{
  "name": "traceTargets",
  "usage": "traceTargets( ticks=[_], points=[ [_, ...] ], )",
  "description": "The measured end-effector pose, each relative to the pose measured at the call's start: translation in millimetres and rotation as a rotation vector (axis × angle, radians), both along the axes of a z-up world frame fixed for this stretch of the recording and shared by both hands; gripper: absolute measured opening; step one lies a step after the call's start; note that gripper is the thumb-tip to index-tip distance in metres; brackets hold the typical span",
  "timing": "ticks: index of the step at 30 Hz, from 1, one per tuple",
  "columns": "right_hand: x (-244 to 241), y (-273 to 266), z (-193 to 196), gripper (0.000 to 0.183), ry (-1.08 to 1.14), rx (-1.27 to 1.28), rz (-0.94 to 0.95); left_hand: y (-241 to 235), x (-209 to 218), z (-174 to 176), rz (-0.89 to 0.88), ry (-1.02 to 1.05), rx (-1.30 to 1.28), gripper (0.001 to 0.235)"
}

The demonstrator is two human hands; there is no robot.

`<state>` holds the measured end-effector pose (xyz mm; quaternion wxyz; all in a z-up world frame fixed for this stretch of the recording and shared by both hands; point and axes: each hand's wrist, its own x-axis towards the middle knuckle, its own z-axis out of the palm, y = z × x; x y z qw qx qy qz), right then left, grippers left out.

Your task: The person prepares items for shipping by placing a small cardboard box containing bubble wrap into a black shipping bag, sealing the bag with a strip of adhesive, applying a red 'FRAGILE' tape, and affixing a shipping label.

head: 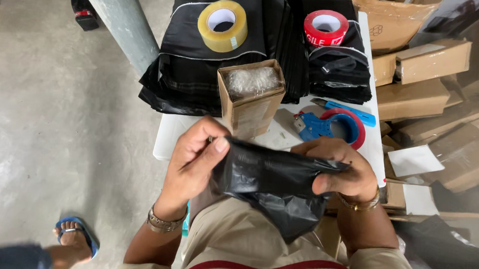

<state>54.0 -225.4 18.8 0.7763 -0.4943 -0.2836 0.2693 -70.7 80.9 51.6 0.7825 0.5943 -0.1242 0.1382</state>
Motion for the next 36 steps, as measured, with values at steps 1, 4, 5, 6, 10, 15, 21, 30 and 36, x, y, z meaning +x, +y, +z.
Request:
traceTargets(
  ticks=[1, 4, 5, 6, 10, 15, 21, 30, 36],
  points=[
    [2.3, -0.7, -2.5, 0.054, 0.008, 0.032, -0.018, 2.9, 3.0, 2.1, 0.017, 0.032, 0.049, 0.011],
    [15.5, 12.1, -1.4, 0.04, 0.076, 0.144, -0.095, 9.9, 12.2, 8.5, 0.033, 0.097, 0.096, 0.009],
    [21.9, 22.6, 5.0, 0.035, 0.056, 0.095, -0.14, 12.1, 16.4, 9.4, 0.039, 0.128, 0.092, 0.008],
    [29.7, 40.6, 12.6, 0.023, -0.024, -0.03, -0.283, 14.1, 24.5, 9.7, 0.039, 0.129, 0.093, 0.008],
    [35.8, 86.1, 55.3, 0.022, -0.4, -0.15, -0.485, 21.5, 65.0, 11.1, 0.211, 0.031, 0.076, 0.005],
    [71.2, 106.3, 48.8, 0.021, -0.384, -0.2, -0.407, 28.4, 98.0, 5.5, 0.337, -0.026, 0.004, 0.004],
    [87.1, 112.6, -0.1, 0.026, -0.425, -0.289, -0.504, 34.3, 102.9, 2.9, 0.249, -0.003, -0.022, 0.007],
    [72.2, 99.5, 18.6, 0.025, -0.488, -0.423, -0.265, 35.1, 91.2, -18.9, 0.155, 0.168, -0.115, 0.01],
    [72.0, 94.2, -21.1, 0.02, -0.313, -0.476, -0.302, 31.5, 86.8, -17.5, 0.039, 0.282, -0.373, 0.015]
  ],
)
